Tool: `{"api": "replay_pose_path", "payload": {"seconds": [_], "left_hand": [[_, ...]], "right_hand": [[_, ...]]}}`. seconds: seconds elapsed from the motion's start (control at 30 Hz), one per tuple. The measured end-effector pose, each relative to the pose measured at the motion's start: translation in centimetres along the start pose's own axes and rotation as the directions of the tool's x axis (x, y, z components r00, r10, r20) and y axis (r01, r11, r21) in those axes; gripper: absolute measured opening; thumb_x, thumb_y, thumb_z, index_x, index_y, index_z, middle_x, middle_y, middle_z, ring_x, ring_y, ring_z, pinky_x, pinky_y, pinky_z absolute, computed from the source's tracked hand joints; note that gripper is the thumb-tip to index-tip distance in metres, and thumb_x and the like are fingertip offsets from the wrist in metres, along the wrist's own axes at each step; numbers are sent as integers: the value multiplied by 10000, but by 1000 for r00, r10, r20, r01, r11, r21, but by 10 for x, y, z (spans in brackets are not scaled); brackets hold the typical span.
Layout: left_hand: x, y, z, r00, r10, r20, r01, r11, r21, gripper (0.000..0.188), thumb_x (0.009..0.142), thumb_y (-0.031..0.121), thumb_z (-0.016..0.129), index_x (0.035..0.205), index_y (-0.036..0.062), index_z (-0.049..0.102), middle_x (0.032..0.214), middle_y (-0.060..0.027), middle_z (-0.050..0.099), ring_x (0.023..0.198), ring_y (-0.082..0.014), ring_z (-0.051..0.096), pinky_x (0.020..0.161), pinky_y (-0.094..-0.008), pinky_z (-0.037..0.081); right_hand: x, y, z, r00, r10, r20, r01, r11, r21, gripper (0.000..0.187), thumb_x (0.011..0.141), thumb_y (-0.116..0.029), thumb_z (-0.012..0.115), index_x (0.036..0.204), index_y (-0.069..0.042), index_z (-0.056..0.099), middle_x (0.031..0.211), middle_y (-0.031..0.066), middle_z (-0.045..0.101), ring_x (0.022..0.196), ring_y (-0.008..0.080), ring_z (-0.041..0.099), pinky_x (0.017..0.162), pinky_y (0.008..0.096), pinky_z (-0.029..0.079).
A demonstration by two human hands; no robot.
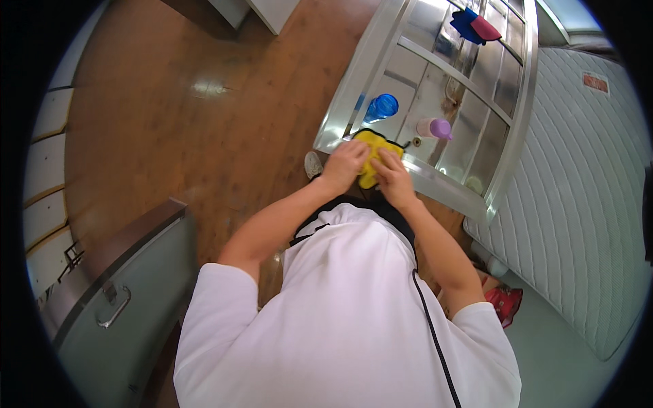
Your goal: The person repeatedly wipes a stainless steel countertop with a yellow cloth. They move the cloth back and forth across the surface, covering different areas in a repetitive pattern.
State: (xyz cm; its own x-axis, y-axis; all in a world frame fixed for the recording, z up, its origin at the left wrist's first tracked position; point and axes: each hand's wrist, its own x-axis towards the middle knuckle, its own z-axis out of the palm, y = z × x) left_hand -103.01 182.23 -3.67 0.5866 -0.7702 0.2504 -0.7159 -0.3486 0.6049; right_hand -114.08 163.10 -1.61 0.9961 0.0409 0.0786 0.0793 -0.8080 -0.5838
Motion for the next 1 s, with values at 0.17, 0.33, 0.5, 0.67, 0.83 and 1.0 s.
{"api": "replay_pose_path", "payload": {"seconds": [0.17, 0.33, 0.5, 0.67, 0.83, 1.0], "left_hand": [[24, 43, 37, 986, 84, 147, -82, 996, -17, 400, 894, 112, 654, 1277, 4, 697, 1267, -141, 676, 1253, -326, 640, 1062, -428, 515], [7, 15, 13, 982, 147, 119, -149, 989, 8, 436, 915, 111, 637, 1338, 11, 670, 1360, -146, 654, 1352, -336, 607, 1124, -420, 493], [-31, -65, -60, 982, 161, 95, -174, 971, 162, 490, 910, 73, 628, 1394, 19, 682, 1471, -139, 637, 1422, -325, 576, 1175, -429, 496], [-25, -73, -85, 970, 168, 173, -209, 945, 252, 522, 874, 82, 695, 1389, -3, 679, 1478, -146, 638, 1410, -333, 587, 1169, -432, 508], [-2, -25, -42, 960, 88, 264, -123, 985, 119, 582, 830, 100, 815, 1378, -27, 667, 1439, -158, 639, 1418, -352, 569, 1167, -423, 501], [31, 33, 16, 929, 168, 330, -185, 983, 19, 491, 830, 85, 722, 1310, -3, 669, 1258, -139, 654, 1241, -362, 627, 1049, -424, 546]], "right_hand": [[-55, 19, -46, 975, 219, 26, -213, 965, -151, 527, 816, -25, 791, 1336, -92, 740, 1503, 204, 631, 1372, 402, 602, 1153, 466, 505], [-32, 2, -27, 981, 192, 10, -185, 957, -223, 526, 817, -41, 787, 1338, -96, 739, 1478, 196, 657, 1349, 391, 618, 1127, 455, 529], [34, -39, 18, 997, 78, -1, -78, 987, -143, 490, 809, -65, 771, 1298, -102, 754, 1447, 182, 673, 1329, 378, 628, 1082, 446, 556], [66, -57, 43, 999, 9, -39, -15, 987, -157, 435, 811, -60, 741, 1245, -78, 733, 1371, 158, 684, 1293, 353, 637, 1072, 430, 558], [24, -14, 20, 999, 33, 0, -33, 998, -45, 405, 816, -75, 749, 1220, -73, 721, 1382, 172, 668, 1349, 387, 614, 1090, 456, 552], [-48, 32, -39, 993, 104, -52, -104, 995, 1, 492, 769, -60, 829, 1256, -66, 752, 1426, 166, 657, 1325, 399, 613, 1088, 466, 540]]}}
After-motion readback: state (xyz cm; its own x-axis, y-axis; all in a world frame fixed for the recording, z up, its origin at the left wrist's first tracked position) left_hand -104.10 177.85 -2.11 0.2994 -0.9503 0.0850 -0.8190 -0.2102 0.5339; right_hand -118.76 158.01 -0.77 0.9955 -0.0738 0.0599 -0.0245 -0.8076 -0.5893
